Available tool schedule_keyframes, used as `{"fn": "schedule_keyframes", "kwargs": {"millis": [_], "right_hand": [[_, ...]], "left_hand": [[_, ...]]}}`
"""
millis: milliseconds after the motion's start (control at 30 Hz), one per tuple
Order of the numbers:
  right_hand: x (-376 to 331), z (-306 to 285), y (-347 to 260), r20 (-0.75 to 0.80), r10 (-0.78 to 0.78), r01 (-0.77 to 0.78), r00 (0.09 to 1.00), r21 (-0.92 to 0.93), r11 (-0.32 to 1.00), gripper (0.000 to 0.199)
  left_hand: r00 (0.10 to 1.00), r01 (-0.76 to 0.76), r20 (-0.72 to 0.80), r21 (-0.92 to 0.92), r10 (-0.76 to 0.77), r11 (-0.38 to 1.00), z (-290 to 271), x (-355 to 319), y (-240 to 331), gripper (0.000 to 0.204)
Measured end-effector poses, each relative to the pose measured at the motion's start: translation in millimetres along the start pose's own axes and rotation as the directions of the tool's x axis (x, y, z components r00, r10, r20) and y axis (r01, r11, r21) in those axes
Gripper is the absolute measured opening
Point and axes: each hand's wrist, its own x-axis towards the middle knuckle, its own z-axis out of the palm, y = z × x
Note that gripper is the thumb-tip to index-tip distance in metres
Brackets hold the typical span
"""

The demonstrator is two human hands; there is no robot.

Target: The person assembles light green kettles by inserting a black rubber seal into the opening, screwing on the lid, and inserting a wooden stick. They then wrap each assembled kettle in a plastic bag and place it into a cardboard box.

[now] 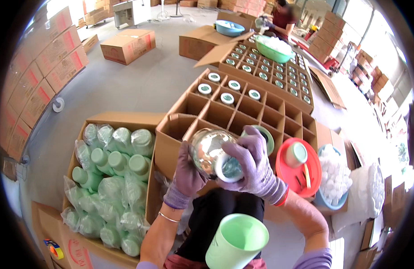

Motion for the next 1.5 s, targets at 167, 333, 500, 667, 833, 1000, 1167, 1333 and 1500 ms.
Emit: {"fn": "schedule_keyframes", "kwargs": {"millis": [167, 333, 500, 667, 833, 1000, 1167, 1333, 1500], "right_hand": [[-102.5, -20.7, -31.8, 0.05, 0.212, -0.214, 0.976, 0.412, 0.886, 0.089], [-181.7, -71.4, -78.0, 0.215, 0.586, -0.591, 0.782, 0.554, 0.586, 0.089], [-269.2, -75.4, -162.5, 0.263, 0.632, -0.667, 0.729, 0.481, 0.569, 0.072], [-300.0, -54.6, -233.0, 0.31, 0.483, -0.572, 0.819, 0.494, 0.654, 0.062], [-226.6, -30.2, -204.2, 0.245, 0.526, -0.488, 0.815, 0.779, 0.394, 0.081], [-160.5, -22.5, -155.6, 0.167, 0.309, -0.285, 0.936, 0.875, 0.391, 0.101], [-141.1, -28.7, -156.0, 0.204, 0.449, -0.364, 0.87, 0.879, 0.307, 0.088], [-129.8, -32.4, -162.3, 0.135, 0.494, -0.341, 0.859, 0.87, 0.355, 0.089], [-140.6, -37.6, -163.8, -0.014, 0.553, -0.377, 0.833, 0.718, 0.586, 0.086]], "left_hand": [[0.995, 0.065, -0.086, 0.273, -0.042, 0.96, 12.4, -27.6, -27.6, 0.06], [0.998, -0.029, 0.047, 0.899, -0.031, 0.436, 53.5, -58.6, -32.5, 0.063], [0.984, 0.09, -0.065, 0.986, -0.167, 0.143, 58.9, -137.8, -26.8, 0.079], [0.873, 0.428, -0.48, 0.84, 0.088, 0.335, 31.2, -266.5, -17.0, 0.096], [0.984, 0.069, -0.159, 0.766, -0.084, -0.64, -47.2, -321.5, -2.4, 0.07], [0.935, 0.351, -0.355, 0.923, 0.003, -0.157, -54.0, -300.9, -7.7, 0.065], [0.896, 0.425, -0.443, 0.879, 0.036, 0.216, -58.8, -281.0, -12.8, 0.061], [0.889, 0.431, -0.457, 0.856, 0.026, 0.287, -55.2, -262.3, -15.2, 0.057], [0.917, 0.392, -0.4, 0.891, -0.013, 0.23, -37.1, -233.6, -7.6, 0.053]]}}
